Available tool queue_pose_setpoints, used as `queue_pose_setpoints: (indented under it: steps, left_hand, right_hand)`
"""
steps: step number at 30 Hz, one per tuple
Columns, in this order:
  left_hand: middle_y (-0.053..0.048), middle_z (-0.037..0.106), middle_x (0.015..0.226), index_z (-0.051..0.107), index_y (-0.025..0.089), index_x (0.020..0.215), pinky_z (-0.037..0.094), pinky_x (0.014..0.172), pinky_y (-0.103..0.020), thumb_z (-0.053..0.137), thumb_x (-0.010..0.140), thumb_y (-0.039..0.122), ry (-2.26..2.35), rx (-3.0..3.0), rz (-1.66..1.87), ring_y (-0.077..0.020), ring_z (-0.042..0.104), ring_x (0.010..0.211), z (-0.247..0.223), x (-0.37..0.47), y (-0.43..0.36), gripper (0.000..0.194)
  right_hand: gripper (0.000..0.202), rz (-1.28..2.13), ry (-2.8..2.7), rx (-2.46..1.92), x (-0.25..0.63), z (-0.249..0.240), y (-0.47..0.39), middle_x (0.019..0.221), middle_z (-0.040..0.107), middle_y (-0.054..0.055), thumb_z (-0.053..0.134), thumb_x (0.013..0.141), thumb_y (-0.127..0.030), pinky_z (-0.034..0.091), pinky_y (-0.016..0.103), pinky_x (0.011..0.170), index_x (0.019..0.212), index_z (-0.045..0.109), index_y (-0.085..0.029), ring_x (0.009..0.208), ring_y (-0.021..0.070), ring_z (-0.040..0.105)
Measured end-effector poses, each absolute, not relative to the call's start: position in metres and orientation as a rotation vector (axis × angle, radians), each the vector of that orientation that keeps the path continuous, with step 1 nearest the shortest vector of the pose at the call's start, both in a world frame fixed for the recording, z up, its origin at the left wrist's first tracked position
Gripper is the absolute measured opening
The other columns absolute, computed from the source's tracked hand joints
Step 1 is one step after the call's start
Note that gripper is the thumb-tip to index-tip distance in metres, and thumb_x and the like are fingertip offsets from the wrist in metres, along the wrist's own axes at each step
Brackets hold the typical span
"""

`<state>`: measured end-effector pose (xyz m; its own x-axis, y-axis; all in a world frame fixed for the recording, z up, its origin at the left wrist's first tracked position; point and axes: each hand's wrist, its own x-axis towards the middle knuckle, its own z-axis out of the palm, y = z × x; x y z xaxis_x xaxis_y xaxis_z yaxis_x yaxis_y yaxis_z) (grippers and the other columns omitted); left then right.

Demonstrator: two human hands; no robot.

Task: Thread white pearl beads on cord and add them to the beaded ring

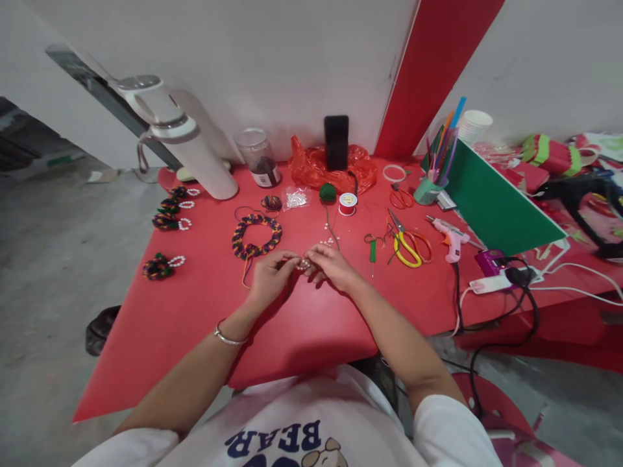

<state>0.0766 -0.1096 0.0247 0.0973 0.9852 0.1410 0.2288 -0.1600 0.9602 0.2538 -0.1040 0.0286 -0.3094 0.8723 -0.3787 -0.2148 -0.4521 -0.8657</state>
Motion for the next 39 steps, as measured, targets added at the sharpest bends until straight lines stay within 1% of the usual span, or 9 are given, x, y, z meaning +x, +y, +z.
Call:
queue_pose_setpoints:
  steps: [5,12,16,20,26,30,33,36,39]
  left_hand:
    - [-0.004,0.074,0.075,0.072,0.019,0.079,0.054,0.069,-0.030,0.070,0.081,0.034,1.206,1.340,1.096,-0.0172,0.068,0.069,0.0215,0.0775,-0.1066,0.015]
    - [-0.003,0.072,0.074,0.072,0.019,0.077,0.053,0.069,-0.028,0.074,0.078,0.033,1.202,1.346,1.126,-0.0154,0.065,0.068,0.0205,0.0765,-0.1049,0.014]
    - [-0.003,0.072,0.075,0.069,0.019,0.079,0.055,0.071,-0.029,0.073,0.081,0.035,1.141,1.333,1.111,-0.0160,0.067,0.070,0.0212,0.0772,-0.1069,0.016]
    - [-0.004,0.075,0.079,0.069,0.019,0.083,0.056,0.074,-0.031,0.069,0.085,0.035,1.136,1.376,1.066,-0.0182,0.071,0.076,0.0211,0.0778,-0.1099,0.016]
    - [-0.004,0.075,0.080,0.071,0.019,0.083,0.055,0.075,-0.029,0.070,0.085,0.033,1.134,1.400,1.069,-0.0175,0.070,0.076,0.0187,0.0766,-0.1086,0.014]
    - [-0.002,0.071,0.075,0.070,0.019,0.080,0.052,0.071,-0.028,0.070,0.082,0.031,1.159,1.364,1.094,-0.0159,0.065,0.070,0.0170,0.0750,-0.1055,0.012]
    - [-0.004,0.072,0.080,0.071,0.019,0.082,0.052,0.074,-0.030,0.068,0.084,0.031,1.174,1.439,1.093,-0.0174,0.065,0.075,0.0175,0.0730,-0.1041,0.012]
    - [-0.006,0.071,0.088,0.072,0.020,0.081,0.050,0.077,-0.031,0.067,0.085,0.029,1.212,1.590,1.162,-0.0182,0.064,0.082,0.0196,0.0710,-0.1029,0.011]
    - [-0.004,0.067,0.079,0.071,0.020,0.075,0.046,0.070,-0.029,0.070,0.084,0.031,1.265,1.626,1.162,-0.0163,0.058,0.073,0.0203,0.0707,-0.1022,0.014]
  right_hand:
    - [0.031,1.787,-0.973,-1.156,0.2542,0.0284,-0.1033,0.071,0.069,-0.002,0.075,0.083,-0.046,0.042,0.015,0.035,0.088,0.061,-0.019,0.047,0.0079,0.058]
    - [0.029,1.777,-0.997,-1.172,0.2552,0.0277,-0.1037,0.068,0.067,-0.003,0.075,0.081,-0.045,0.037,0.015,0.033,0.087,0.062,-0.019,0.045,0.0067,0.054]
    - [0.024,1.879,-0.924,-1.147,0.2566,0.0308,-0.1041,0.073,0.070,-0.002,0.075,0.083,-0.039,0.035,0.015,0.031,0.087,0.062,-0.019,0.045,0.0070,0.057]
    - [0.025,1.958,-0.866,-1.127,0.2574,0.0344,-0.1043,0.080,0.074,0.001,0.077,0.080,-0.037,0.039,0.016,0.032,0.088,0.061,-0.019,0.049,0.0093,0.064]
    - [0.024,1.903,-0.857,-1.047,0.2573,0.0316,-0.1028,0.071,0.069,-0.001,0.077,0.076,-0.035,0.038,0.016,0.035,0.081,0.061,-0.018,0.047,0.0068,0.055]
    - [0.023,1.862,-0.944,-1.078,0.2583,0.0290,-0.1023,0.063,0.065,-0.002,0.073,0.077,-0.038,0.030,0.017,0.033,0.077,0.061,-0.019,0.042,0.0068,0.046]
    - [0.023,1.799,-1.024,-1.151,0.2598,0.0295,-0.1022,0.057,0.061,-0.003,0.072,0.077,-0.041,0.028,0.018,0.034,0.078,0.065,-0.019,0.041,0.0078,0.046]
    - [0.025,1.728,-1.041,-1.168,0.2608,0.0318,-0.1022,0.066,0.065,0.000,0.076,0.075,-0.042,0.029,0.017,0.037,0.083,0.071,-0.019,0.049,0.0080,0.051]
    - [0.031,1.715,-1.028,-1.144,0.2604,0.0333,-0.1026,0.076,0.069,0.002,0.080,0.072,-0.045,0.029,0.018,0.040,0.088,0.074,-0.018,0.056,0.0081,0.052]
